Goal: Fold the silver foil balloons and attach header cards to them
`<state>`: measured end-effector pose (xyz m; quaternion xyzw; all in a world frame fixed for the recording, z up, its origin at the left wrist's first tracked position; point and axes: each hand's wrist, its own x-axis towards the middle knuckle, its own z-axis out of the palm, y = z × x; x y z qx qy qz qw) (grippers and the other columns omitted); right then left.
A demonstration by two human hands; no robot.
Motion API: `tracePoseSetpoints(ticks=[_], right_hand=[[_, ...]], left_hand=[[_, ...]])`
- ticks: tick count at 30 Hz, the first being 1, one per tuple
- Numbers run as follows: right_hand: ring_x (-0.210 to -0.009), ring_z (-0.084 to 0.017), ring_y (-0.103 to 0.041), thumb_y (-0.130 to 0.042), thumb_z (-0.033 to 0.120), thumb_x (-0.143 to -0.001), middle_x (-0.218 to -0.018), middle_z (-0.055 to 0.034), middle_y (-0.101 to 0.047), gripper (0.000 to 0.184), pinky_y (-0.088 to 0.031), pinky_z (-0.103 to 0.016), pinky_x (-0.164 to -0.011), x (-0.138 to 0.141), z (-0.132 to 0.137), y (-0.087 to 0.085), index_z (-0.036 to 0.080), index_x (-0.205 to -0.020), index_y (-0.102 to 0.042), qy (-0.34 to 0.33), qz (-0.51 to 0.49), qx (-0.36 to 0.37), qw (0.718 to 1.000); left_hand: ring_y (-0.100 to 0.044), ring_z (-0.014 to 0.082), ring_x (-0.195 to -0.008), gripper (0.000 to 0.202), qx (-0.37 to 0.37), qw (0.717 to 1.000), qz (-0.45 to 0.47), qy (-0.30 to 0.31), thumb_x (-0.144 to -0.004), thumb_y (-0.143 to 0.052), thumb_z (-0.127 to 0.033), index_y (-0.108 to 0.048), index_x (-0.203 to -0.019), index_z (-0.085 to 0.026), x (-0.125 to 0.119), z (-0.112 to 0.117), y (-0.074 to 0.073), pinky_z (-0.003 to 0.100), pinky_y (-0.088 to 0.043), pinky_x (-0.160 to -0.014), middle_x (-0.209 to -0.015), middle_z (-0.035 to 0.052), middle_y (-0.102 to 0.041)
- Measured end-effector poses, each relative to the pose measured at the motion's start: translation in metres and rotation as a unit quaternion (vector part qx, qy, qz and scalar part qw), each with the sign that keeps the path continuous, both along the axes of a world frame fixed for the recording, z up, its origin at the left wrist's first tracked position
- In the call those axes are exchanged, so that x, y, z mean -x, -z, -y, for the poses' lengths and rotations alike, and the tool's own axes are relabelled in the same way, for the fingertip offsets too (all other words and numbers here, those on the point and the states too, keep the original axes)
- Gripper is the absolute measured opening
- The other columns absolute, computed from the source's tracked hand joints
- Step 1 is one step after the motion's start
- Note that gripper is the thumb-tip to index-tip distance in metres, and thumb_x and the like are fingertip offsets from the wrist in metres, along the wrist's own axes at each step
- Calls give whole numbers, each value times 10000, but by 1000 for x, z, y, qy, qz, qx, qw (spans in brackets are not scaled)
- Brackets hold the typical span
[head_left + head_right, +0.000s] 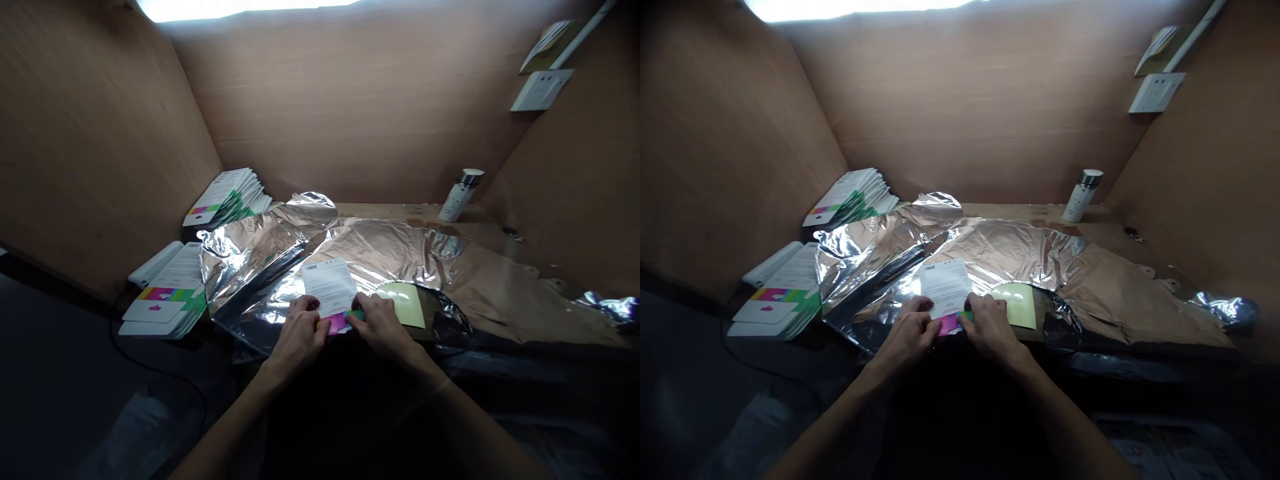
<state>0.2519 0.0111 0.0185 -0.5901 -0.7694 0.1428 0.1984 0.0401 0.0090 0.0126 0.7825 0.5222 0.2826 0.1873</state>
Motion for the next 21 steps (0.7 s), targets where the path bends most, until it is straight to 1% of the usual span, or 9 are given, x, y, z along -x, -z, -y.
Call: tracePoseSetpoints(ticks=[5,6,8,11,13,15,17,20,21], right_hand=[[-874,-266,-655,-556,331,-1005,-897,-48,-721,145,-368,-397,-833,6,-9,-4,197,-1033,-602,46,31,14,998],[-871,-267,-657,-541,325,-1013,-915,-58,-723,156,-379,-398,-825,7,-9,-3,190,-1063,-601,55,30,2,998],[-934,-269,-650,-508,290,-1029,-1021,-97,-717,185,-404,-398,-835,8,-4,0,175,-1135,-606,60,19,-55,996],[-1100,-281,-603,-488,255,-1036,-1223,-130,-673,238,-414,-423,-924,6,15,9,195,-1205,-645,-12,42,-144,989],[-1198,-289,-569,-493,251,-1037,-1320,-113,-653,286,-396,-453,-990,-1,29,13,231,-1277,-648,-78,67,-156,982],[-1260,-281,-550,-498,247,-1036,-1386,-99,-633,359,-398,-459,-1026,-15,35,15,251,-1380,-600,-107,53,-143,983],[-1221,-257,-583,-486,231,-1032,-1333,-103,-660,362,-436,-430,-1017,-40,32,12,233,-1370,-615,-58,-8,-135,989],[-1035,-231,-651,-493,201,-1001,-1115,-105,-704,276,-493,-368,-936,-87,19,0,180,-1147,-727,72,-71,-116,988],[-995,-227,-656,-504,197,-991,-1071,-102,-701,257,-497,-354,-913,-101,15,-4,174,-1083,-743,92,-65,-97,989]], left_hand=[[-594,292,-1033,341,-20,999,-27,-14,-962,-542,-286,-716,-688,-182,1,-10,6,475,-497,-957,-1089,126,-647],[-595,291,-1023,342,-23,999,-31,-19,-971,-530,-285,-715,-703,-179,0,-11,7,467,-504,-946,-1082,129,-650],[-593,294,-1014,343,-35,998,-40,-28,-985,-510,-289,-707,-727,-178,-2,-11,7,453,-513,-931,-1079,132,-653],[-584,305,-1018,290,-60,996,-55,-36,-993,-503,-302,-697,-810,-189,-3,-10,10,449,-516,-917,-1079,128,-654],[-582,314,-1054,231,-81,995,-61,-24,-999,-491,-285,-701,-963,-197,-1,-10,13,471,-495,-949,-1120,125,-658],[-572,328,-1124,254,-101,993,-66,5,-1010,-460,-260,-688,-1113,-218,2,-12,17,502,-468,-986,-1254,135,-643],[-559,339,-1164,304,-107,990,-83,27,-1021,-423,-251,-685,-1175,-241,5,-15,19,519,-465,-991,-1403,138,-589],[-564,340,-1151,344,-100,985,-137,39,-1020,-407,-249,-687,-1217,-228,5,-18,15,518,-480,-989,-1446,143,-575],[-556,343,-1172,349,-98,982,-157,39,-1019,-416,-257,-680,-1245,-227,4,-17,12,521,-478,-998,-1446,137,-579]])
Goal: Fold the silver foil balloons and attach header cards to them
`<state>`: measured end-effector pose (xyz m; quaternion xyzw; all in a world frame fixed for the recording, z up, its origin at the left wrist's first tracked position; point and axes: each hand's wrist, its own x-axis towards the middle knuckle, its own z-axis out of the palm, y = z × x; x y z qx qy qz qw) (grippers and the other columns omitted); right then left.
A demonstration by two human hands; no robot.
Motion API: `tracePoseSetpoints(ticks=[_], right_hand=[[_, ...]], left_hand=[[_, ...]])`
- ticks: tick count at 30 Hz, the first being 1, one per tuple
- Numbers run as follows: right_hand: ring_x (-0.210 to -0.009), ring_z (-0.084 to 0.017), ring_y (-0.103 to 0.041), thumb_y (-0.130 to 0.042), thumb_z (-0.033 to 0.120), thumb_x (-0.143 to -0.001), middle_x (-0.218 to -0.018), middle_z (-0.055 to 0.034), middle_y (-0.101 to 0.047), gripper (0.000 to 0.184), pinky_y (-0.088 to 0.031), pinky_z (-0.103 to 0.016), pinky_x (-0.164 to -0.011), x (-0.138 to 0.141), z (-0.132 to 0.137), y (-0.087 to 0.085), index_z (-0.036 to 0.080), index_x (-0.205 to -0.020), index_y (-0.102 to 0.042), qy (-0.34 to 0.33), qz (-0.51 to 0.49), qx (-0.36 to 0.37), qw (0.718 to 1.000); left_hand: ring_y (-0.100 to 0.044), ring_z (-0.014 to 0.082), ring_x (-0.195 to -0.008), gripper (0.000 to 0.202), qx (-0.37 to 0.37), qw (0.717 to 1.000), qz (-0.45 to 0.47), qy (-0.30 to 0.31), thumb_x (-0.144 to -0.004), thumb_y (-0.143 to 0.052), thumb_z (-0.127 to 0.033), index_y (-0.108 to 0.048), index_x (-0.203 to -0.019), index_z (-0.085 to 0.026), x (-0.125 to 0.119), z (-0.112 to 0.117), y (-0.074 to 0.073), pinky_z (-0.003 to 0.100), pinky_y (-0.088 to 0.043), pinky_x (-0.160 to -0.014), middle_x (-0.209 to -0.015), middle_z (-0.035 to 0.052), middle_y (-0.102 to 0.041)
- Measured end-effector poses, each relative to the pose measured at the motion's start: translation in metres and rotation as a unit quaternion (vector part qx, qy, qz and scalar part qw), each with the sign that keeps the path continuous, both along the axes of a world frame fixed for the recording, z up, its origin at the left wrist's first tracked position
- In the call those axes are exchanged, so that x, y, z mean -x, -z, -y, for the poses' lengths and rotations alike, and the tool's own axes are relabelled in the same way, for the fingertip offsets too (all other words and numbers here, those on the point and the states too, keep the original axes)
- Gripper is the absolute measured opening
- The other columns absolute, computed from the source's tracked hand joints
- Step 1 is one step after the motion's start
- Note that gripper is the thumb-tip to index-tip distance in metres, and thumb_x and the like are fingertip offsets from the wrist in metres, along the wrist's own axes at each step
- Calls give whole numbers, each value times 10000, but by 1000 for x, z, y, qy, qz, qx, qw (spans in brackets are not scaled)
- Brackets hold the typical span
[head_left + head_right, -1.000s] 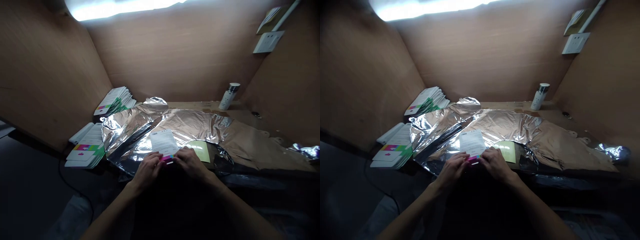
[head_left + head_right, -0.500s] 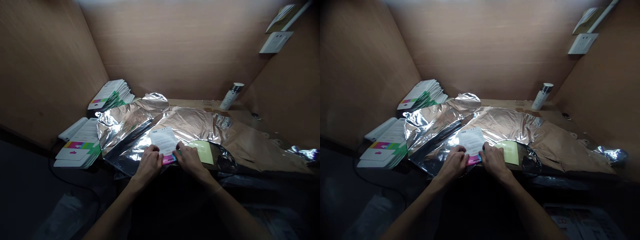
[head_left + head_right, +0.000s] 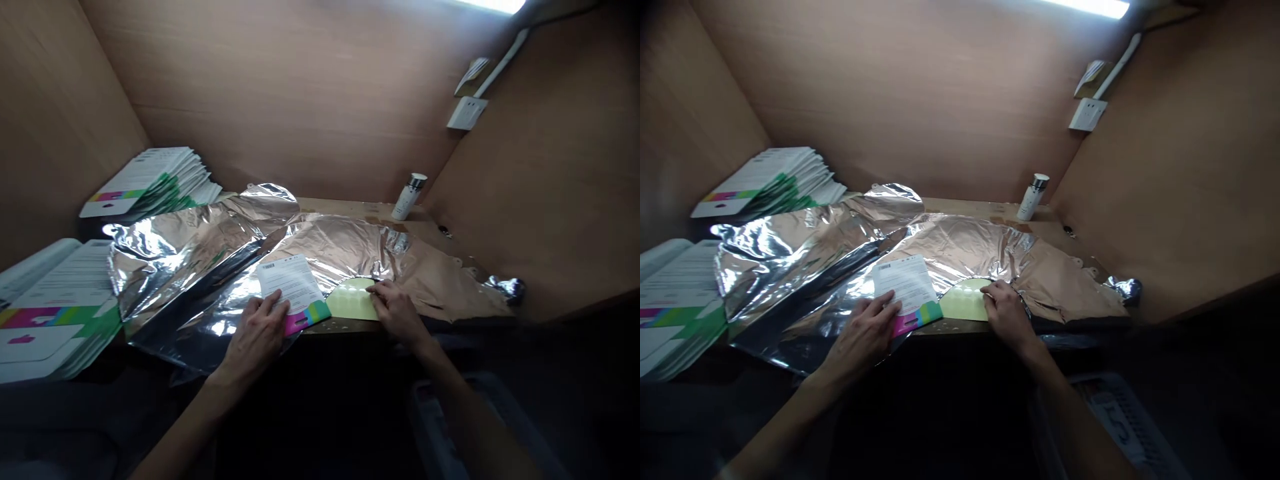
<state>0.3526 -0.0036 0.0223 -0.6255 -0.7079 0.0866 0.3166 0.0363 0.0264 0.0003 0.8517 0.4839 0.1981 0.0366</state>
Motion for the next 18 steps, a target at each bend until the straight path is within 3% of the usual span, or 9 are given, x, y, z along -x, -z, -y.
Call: tracePoseSetpoints(ticks=[4,10,18], right_hand=[[-951,-215,-646,-545,171,-968,-1027,-87,-691,222,-485,-323,-893,-23,-7,-6,177,-1001,-764,-34,56,53,996],[-954,-216,-618,-582,154,-960,-1001,-63,-699,196,-466,-328,-902,-7,2,4,196,-976,-772,-25,86,25,996],[-938,-230,-590,-578,158,-959,-954,-63,-688,182,-435,-349,-864,5,10,-1,202,-923,-751,20,116,24,993]], left_hand=[[-490,360,-1309,366,3,998,-50,-25,-1016,-479,-346,-636,-1338,-272,-10,3,-10,536,-462,-1015,-1484,89,-561],[-454,351,-1349,387,1,997,-67,-32,-1044,-426,-367,-597,-1384,-295,-27,-1,-9,547,-425,-1024,-1518,75,-530],[-465,382,-1294,385,3,997,-75,-36,-1042,-420,-401,-594,-1372,-302,-39,-5,-10,557,-447,-924,-1514,78,-525]])
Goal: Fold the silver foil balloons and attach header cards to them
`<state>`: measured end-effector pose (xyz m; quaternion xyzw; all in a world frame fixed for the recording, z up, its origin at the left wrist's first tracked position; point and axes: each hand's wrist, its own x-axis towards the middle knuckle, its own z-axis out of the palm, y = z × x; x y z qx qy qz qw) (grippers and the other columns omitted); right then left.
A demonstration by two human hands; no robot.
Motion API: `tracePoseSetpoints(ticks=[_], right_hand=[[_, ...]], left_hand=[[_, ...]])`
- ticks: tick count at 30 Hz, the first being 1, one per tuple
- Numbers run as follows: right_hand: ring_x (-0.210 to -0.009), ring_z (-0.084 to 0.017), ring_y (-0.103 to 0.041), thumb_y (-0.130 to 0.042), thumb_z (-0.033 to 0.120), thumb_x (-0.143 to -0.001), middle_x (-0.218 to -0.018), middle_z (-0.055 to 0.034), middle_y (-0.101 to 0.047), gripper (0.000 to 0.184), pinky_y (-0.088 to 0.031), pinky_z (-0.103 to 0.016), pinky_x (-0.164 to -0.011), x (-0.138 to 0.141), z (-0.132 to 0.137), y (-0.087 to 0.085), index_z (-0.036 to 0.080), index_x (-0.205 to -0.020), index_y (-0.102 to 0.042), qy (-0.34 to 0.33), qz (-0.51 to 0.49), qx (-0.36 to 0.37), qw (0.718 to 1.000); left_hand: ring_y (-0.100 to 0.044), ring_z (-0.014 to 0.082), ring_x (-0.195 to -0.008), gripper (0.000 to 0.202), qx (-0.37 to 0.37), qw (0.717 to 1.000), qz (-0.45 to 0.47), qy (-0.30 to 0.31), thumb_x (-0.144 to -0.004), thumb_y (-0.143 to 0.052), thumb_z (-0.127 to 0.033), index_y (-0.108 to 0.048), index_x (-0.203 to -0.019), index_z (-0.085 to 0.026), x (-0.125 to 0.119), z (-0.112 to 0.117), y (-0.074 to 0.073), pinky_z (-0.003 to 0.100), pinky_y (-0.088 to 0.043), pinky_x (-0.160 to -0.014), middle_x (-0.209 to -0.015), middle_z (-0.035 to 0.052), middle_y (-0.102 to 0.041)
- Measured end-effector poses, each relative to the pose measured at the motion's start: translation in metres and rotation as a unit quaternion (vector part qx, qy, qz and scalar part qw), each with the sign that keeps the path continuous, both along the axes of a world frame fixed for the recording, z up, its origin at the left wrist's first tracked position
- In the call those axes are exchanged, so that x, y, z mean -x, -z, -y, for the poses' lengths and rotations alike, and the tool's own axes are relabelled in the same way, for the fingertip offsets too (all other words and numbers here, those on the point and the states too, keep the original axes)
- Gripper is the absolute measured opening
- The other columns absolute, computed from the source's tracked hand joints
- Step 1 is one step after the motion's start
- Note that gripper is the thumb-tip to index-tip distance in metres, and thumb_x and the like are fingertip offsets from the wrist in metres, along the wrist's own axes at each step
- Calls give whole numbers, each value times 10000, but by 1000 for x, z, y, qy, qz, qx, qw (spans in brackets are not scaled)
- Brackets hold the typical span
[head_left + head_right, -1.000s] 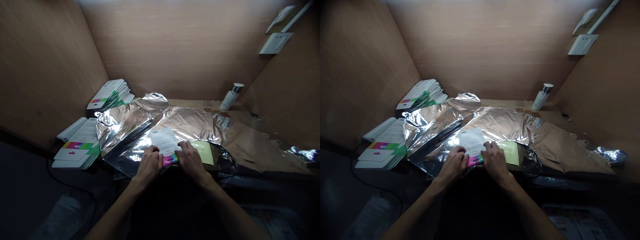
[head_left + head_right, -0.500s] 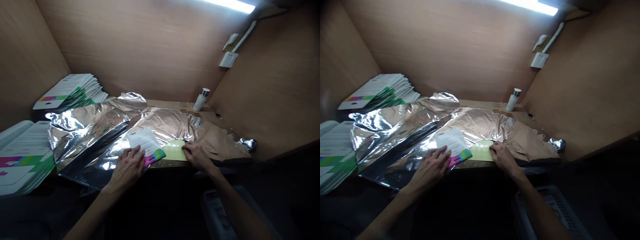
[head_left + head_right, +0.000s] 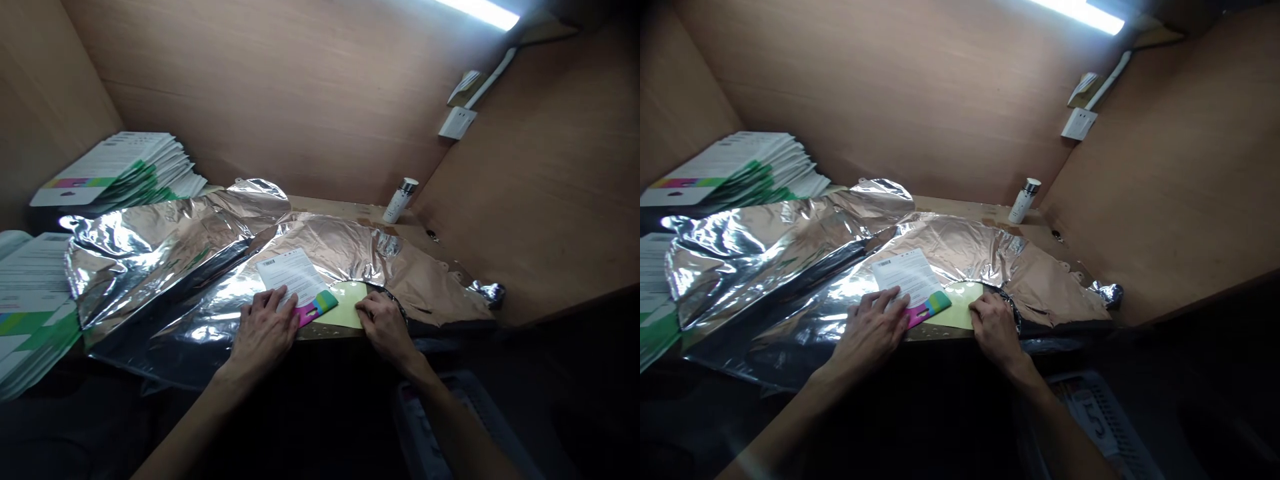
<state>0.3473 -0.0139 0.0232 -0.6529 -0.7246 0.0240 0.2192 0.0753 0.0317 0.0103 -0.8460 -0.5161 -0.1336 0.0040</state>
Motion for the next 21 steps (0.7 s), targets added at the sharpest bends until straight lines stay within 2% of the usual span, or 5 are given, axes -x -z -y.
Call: tracePoseSetpoints(ticks=[10,12,15,21], right_hand=[[-927,-236,-578,-549,144,-961,-932,-59,-660,161,-433,-357,-851,1,2,7,207,-885,-676,-2,-40,-3,999],[-936,-244,-580,-538,147,-969,-941,-64,-664,167,-439,-368,-864,1,3,8,212,-943,-690,-6,-42,-14,999],[-952,-246,-582,-528,149,-985,-973,-64,-667,221,-448,-376,-883,-1,2,8,234,-1075,-711,-25,-25,-15,999],[-959,-229,-584,-542,155,-993,-964,-57,-656,195,-461,-359,-873,-9,0,-1,232,-988,-721,-80,-2,21,997]], left_hand=[[-460,369,-1311,377,-3,1000,7,-8,-1027,-458,-398,-593,-1368,-312,0,2,0,541,-433,-931,-1522,69,-524],[-460,367,-1311,378,-3,1000,7,-8,-1028,-456,-399,-596,-1367,-308,0,2,-1,535,-437,-925,-1520,69,-527],[-454,371,-1312,386,-5,1000,2,-8,-1028,-456,-399,-595,-1376,-306,0,2,-1,542,-443,-915,-1521,63,-528],[-447,361,-1322,398,-3,1000,1,-7,-1033,-435,-395,-593,-1386,-298,1,3,-2,538,-448,-918,-1524,65,-521]])
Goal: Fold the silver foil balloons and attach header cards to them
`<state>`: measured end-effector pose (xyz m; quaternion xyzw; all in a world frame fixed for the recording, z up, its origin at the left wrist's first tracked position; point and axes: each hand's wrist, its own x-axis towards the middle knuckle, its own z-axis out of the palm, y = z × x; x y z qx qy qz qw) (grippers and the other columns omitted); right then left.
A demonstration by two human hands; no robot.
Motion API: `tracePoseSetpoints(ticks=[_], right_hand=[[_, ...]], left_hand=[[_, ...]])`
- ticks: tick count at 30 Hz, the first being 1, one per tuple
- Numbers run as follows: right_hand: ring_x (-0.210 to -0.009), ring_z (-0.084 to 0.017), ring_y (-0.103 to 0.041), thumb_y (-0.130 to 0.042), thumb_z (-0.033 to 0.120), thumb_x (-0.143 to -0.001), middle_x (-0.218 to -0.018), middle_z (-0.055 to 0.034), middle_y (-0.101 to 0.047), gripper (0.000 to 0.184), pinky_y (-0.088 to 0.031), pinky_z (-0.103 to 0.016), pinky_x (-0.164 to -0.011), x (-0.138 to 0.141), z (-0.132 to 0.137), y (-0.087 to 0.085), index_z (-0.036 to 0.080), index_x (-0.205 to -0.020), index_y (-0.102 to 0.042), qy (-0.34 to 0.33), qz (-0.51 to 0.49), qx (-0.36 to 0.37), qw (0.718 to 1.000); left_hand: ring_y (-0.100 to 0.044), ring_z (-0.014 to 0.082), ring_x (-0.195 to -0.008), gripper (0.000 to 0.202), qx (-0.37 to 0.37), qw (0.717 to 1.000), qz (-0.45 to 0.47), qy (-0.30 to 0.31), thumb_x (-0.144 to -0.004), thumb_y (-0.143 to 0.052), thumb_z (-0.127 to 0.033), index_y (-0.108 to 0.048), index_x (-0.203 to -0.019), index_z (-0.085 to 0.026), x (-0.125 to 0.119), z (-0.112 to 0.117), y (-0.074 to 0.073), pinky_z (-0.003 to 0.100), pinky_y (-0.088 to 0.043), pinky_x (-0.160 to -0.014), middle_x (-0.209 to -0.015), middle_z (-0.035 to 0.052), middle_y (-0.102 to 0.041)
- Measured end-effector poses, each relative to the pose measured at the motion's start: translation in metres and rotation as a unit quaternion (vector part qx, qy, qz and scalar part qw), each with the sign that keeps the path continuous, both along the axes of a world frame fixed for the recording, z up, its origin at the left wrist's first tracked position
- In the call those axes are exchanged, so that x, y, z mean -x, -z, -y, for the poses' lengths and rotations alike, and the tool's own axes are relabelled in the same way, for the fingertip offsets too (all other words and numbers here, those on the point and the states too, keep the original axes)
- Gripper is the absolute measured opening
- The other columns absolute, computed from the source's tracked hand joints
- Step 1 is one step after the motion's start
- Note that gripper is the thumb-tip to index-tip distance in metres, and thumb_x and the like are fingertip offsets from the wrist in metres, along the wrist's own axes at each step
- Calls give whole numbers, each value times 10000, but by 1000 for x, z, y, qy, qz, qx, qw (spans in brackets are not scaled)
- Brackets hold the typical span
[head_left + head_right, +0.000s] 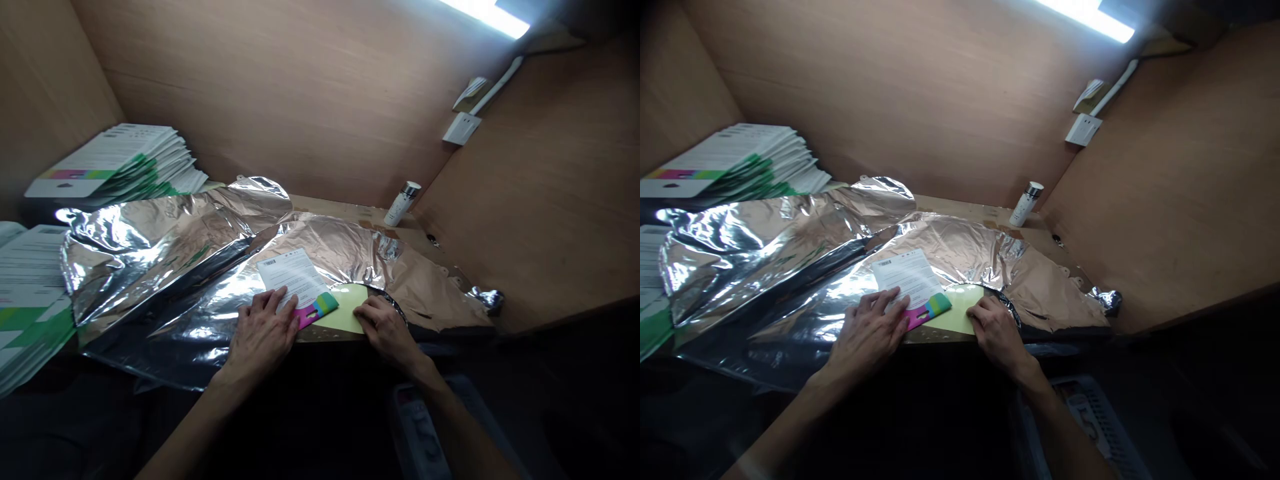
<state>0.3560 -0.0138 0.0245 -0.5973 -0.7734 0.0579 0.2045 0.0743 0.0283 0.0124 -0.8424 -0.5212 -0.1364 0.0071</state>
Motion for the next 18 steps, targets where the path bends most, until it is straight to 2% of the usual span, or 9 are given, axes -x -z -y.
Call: tracePoseSetpoints(ticks=[5,8,15,18], right_hand=[[-939,-212,-584,-559,171,-991,-961,-49,-652,131,-452,-342,-846,-9,-3,-10,210,-923,-664,-47,2,34,998],[-957,-208,-594,-564,176,-988,-1003,-53,-663,81,-442,-347,-878,-11,-9,-16,196,-1005,-640,-64,10,46,997],[-971,-206,-574,-506,197,-1007,-994,-54,-645,136,-408,-365,-933,-15,-24,-19,193,-934,-621,-105,77,74,989],[-961,-197,-563,-473,208,-1012,-1005,-51,-635,135,-410,-354,-921,-19,-24,-27,196,-966,-599,-109,40,88,989]], left_hand=[[-435,364,-1324,414,11,1000,-4,1,-1040,-413,-408,-594,-1394,-294,0,0,-2,539,-441,-926,-1527,69,-521],[-431,368,-1323,421,17,1000,-2,2,-1039,-411,-407,-596,-1397,-288,0,-1,-3,545,-436,-935,-1531,76,-518],[-444,366,-1320,404,18,1000,6,0,-1036,-424,-416,-593,-1384,-298,0,0,-2,533,-428,-944,-1531,76,-516],[-454,363,-1317,392,17,1000,11,2,-1034,-437,-412,-592,-1377,-304,1,0,-3,528,-429,-948,-1525,74,-520]])
